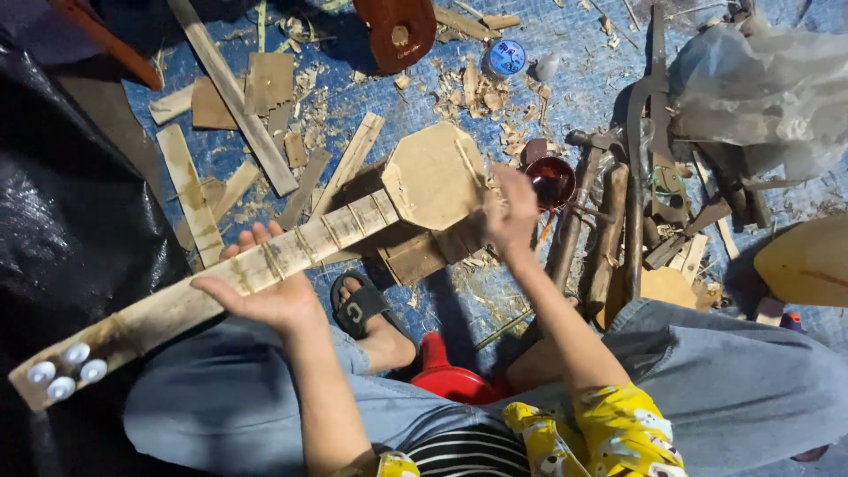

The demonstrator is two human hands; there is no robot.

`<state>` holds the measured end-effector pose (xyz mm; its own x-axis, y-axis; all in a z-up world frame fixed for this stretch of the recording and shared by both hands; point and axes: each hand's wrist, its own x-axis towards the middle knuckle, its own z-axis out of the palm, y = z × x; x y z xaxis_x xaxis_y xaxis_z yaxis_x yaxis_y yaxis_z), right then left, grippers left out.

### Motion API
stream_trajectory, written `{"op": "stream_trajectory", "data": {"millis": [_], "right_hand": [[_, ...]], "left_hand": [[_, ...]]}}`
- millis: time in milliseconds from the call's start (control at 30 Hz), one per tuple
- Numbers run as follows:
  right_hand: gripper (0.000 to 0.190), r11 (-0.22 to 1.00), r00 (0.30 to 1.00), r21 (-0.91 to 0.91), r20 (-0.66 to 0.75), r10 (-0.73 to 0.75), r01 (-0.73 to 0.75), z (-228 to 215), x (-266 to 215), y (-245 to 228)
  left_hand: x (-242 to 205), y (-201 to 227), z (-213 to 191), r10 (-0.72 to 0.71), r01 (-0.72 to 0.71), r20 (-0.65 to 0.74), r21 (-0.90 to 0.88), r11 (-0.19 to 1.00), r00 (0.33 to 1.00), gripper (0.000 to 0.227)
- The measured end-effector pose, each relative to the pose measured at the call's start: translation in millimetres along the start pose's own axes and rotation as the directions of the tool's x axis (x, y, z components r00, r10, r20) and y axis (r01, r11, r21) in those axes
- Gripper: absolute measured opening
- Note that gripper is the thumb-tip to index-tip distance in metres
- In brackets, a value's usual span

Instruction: Preparing wood stain by pouring it into a small container and applying it to the neck of a stringed instrument.

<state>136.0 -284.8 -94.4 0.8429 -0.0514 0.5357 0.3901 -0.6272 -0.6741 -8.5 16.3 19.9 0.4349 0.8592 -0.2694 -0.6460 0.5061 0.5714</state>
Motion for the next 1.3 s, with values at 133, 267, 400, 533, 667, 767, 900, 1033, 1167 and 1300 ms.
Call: {"op": "stream_trajectory", "data": {"millis": [133, 267, 400, 533, 667, 767, 900, 1033, 1167, 1300], "right_hand": [[0.052, 0.817, 0.779, -0.002, 0.301, -0.549, 0.577, 8.5, 20.2, -86.9], [0.067, 0.843, 0.689, 0.045, 0.554, -0.467, 0.535, 9.3, 44.4, -117.4], [0.076, 0.852, 0.675, -0.033, 0.627, -0.389, 0.522, 8.2, 78.3, -104.0], [0.079, 0.874, 0.709, -0.103, 0.633, -0.312, 0.475, -2.1, 109.8, -86.1], [0.077, 0.920, 0.717, -0.031, 0.637, -0.282, 0.390, -4.4, 134.5, -49.0], [0.044, 0.925, 0.757, 0.267, 0.535, -0.376, 0.271, -21.3, 152.3, -53.8], [0.074, 0.900, 0.815, 0.401, 0.458, -0.356, 0.168, -42.9, 166.5, -76.9], [0.065, 0.811, 0.780, 0.354, 0.269, -0.566, 0.466, -56.5, 176.4, -119.2], [0.086, 0.660, 0.398, 0.309, 0.601, -0.693, 0.685, -49.7, 171.2, -169.1], [0.084, 0.601, 0.273, 0.315, 0.674, -0.687, 0.734, -12.7, 162.2, -168.0]], "left_hand": [[-19.7, 20.7, 32.6, 0.026, -0.027, -0.057, -0.003, 1.000, 0.998, 0.053], [-24.7, 38.7, 45.0, 0.025, -0.027, -0.117, -0.019, 0.999, 0.993, 0.051], [-28.1, 48.6, 50.1, 0.045, -0.051, -0.165, -0.031, 0.998, 0.985, 0.049], [-28.8, 56.9, 46.0, 0.042, -0.047, -0.164, -0.027, 0.999, 0.986, 0.047], [-14.6, 56.3, 30.9, -0.015, 0.002, -0.167, -0.079, 0.997, 0.986, 0.050], [-29.5, 60.7, 32.5, -0.040, 0.036, 0.202, 0.027, 0.999, 0.979, 0.056], [-47.8, 64.1, 48.0, 0.014, -0.066, 0.333, 0.145, 0.987, 0.943, 0.047], [-62.5, 72.0, 64.5, 0.101, -0.258, 0.411, 0.347, 0.902, 0.906, 0.044], [-54.7, 83.5, 57.0, 0.044, -0.081, 0.361, 0.087, 0.993, 0.931, 0.045], [-56.5, 101.4, 54.3, 0.000, -0.047, 0.473, 0.087, 0.995, 0.881, 0.049]]}}
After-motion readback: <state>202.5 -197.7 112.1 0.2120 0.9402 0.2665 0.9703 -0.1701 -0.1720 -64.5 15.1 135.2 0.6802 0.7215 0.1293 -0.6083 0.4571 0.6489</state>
